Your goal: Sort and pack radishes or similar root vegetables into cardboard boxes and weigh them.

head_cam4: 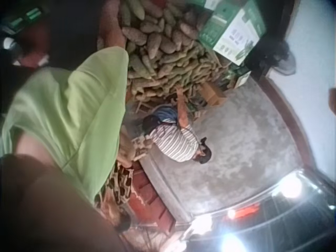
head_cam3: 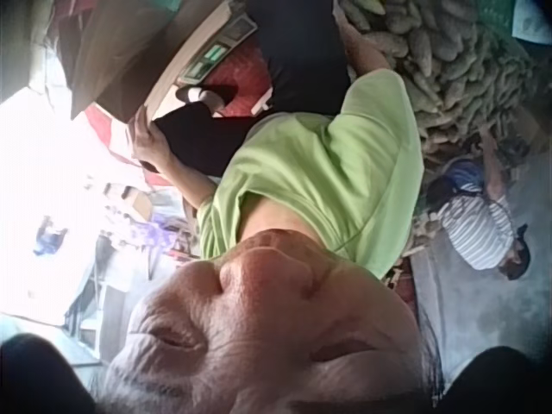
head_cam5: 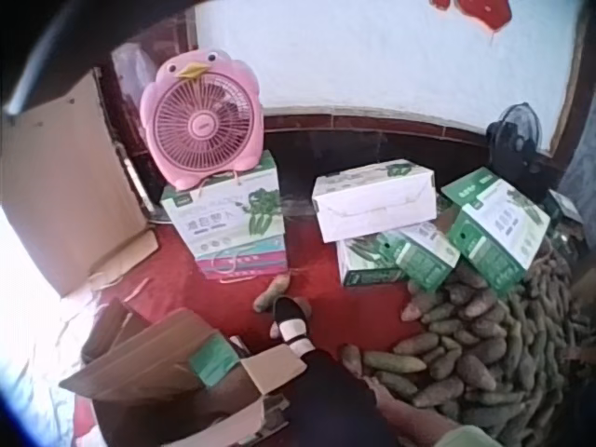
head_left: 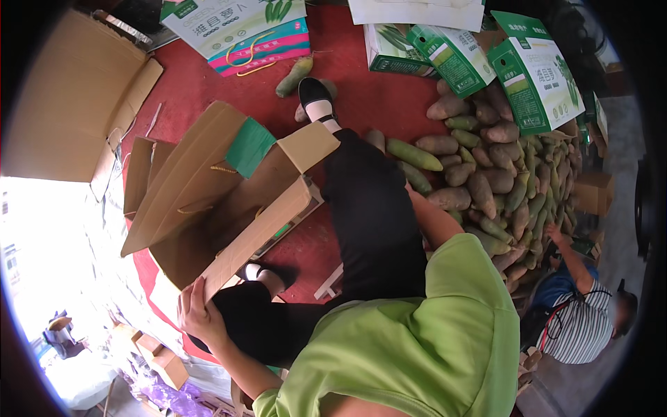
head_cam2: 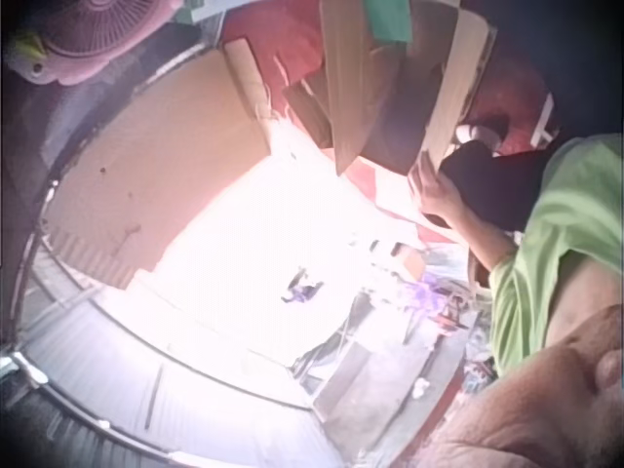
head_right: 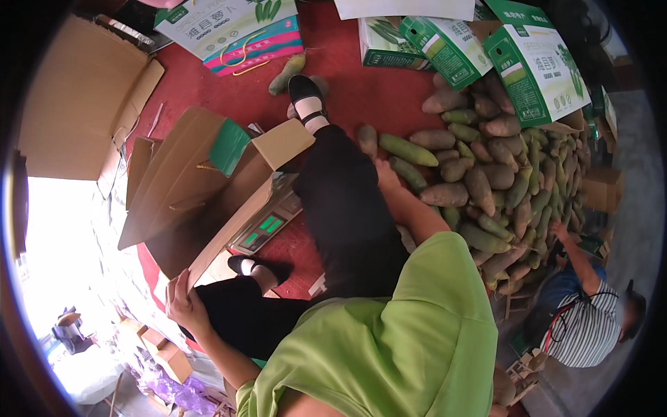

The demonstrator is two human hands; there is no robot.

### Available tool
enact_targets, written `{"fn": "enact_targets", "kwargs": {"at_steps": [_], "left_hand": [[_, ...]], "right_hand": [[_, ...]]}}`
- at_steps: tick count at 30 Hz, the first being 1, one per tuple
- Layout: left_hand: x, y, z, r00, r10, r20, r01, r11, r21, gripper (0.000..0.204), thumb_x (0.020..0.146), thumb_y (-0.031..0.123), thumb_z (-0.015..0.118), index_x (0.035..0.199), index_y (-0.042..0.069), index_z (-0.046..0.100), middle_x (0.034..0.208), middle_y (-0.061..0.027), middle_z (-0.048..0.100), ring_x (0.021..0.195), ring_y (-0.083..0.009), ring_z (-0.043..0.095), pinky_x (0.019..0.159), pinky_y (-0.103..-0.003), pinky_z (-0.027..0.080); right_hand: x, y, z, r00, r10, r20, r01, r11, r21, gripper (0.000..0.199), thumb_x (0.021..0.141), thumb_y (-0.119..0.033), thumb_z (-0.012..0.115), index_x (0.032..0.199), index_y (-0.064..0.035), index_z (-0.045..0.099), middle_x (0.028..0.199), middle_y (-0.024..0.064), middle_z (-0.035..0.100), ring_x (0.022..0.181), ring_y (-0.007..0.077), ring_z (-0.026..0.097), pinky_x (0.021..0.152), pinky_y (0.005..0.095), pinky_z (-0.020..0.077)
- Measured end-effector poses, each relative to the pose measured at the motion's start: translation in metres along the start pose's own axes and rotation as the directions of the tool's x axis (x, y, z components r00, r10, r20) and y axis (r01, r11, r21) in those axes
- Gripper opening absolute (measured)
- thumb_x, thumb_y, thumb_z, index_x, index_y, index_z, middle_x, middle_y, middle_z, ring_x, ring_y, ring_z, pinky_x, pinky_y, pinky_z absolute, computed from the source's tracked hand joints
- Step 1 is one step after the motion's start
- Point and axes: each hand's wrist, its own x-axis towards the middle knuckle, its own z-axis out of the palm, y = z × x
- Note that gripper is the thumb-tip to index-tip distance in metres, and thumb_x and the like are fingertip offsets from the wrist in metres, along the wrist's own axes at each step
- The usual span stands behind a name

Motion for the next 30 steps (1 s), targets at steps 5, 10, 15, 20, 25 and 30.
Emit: {"fn": "enact_targets", "kwargs": {"at_steps": [5, 10, 15, 20, 25, 30], "left_hand": [[-0.008, -0.005, -0.017, 0.999, -0.032, -0.027, 0.034, 0.997, 0.071, 0.03, 0.068, 0.001, 0.059, 0.094, 0.011, 0.07, 0.087, -0.0055, 0.067, 0.08, -0.0266, 0.065, 0.07, -0.037, 0.051], [0.0, -0.001, -0.013, 0.999, -0.026, -0.037, 0.028, 0.998, 0.057, 0.026, 0.069, 0.001, 0.063, 0.092, 0.012, 0.07, 0.084, -0.0028, 0.066, 0.08, -0.024, 0.065, 0.068, -0.036, 0.051], [-0.001, -0.004, -0.013, 0.999, 0.003, -0.044, 0.001, 0.995, 0.103, 0.016, 0.073, 0.011, 0.066, 0.088, 0.015, 0.069, 0.081, 0.0011, 0.065, 0.079, -0.0199, 0.065, 0.07, -0.034, 0.052], [-0.003, -0.004, -0.015, 0.998, 0.013, -0.06, -0.006, 0.993, 0.115, 0.012, 0.076, 0.011, 0.066, 0.086, 0.015, 0.069, 0.081, 0.0016, 0.064, 0.078, -0.0191, 0.065, 0.069, -0.034, 0.051], [-0.004, -0.004, -0.015, 0.998, 0.005, -0.057, 0.001, 0.993, 0.116, 0.013, 0.076, 0.01, 0.066, 0.087, 0.015, 0.069, 0.08, 0.0016, 0.065, 0.078, -0.019, 0.065, 0.066, -0.033, 0.051], [-0.005, -0.003, -0.012, 0.999, 0.003, -0.048, 0.002, 0.995, 0.098, 0.015, 0.075, 0.01, 0.067, 0.088, 0.016, 0.07, 0.08, 0.0014, 0.065, 0.079, -0.0196, 0.065, 0.066, -0.033, 0.052]], "right_hand": [[0.001, -0.09, -0.147, 0.925, -0.207, -0.32, 0.291, 0.926, 0.242, 0.063, 0.067, -0.02, 0.077, 0.123, -0.0071, 0.051, 0.116, 0.0206, 0.054, 0.109, 0.0395, 0.05, 0.095, 0.0448, 0.0408], [0.003, -0.132, -0.269, 0.897, -0.093, -0.432, 0.289, 0.863, 0.415, 0.082, 0.058, -0.017, 0.085, 0.13, -0.0059, 0.048, 0.127, 0.0139, 0.051, 0.119, 0.0274, 0.05, 0.102, 0.0374, 0.0396], [-0.038, -0.257, -0.377, 0.839, -0.256, -0.481, 0.518, 0.65, 0.557, 0.074, 0.064, -0.008, 0.082, 0.13, -0.0061, 0.049, 0.119, 0.0075, 0.058, 0.112, 0.0172, 0.055, 0.097, 0.0322, 0.0442], [-0.057, -0.357, -0.4, 0.714, -0.601, -0.359, 0.651, 0.384, 0.655, 0.076, 0.064, -0.008, 0.078, 0.134, -0.0105, 0.049, 0.124, 0.0062, 0.056, 0.115, 0.0181, 0.054, 0.1, 0.0334, 0.0422], [-0.021, -0.433, -0.331, 0.389, -0.893, -0.227, 0.877, 0.284, 0.387, 0.075, 0.059, -0.023, 0.081, 0.126, -0.0062, 0.051, 0.12, 0.0154, 0.056, 0.111, 0.0276, 0.055, 0.095, 0.0363, 0.0449], [-0.017, -0.467, -0.276, 0.399, -0.91, 0.112, 0.872, 0.414, 0.261, 0.066, 0.058, -0.013, 0.079, 0.119, -0.0061, 0.055, 0.111, 0.0156, 0.056, 0.106, 0.0322, 0.056, 0.088, 0.0388, 0.0482]]}}
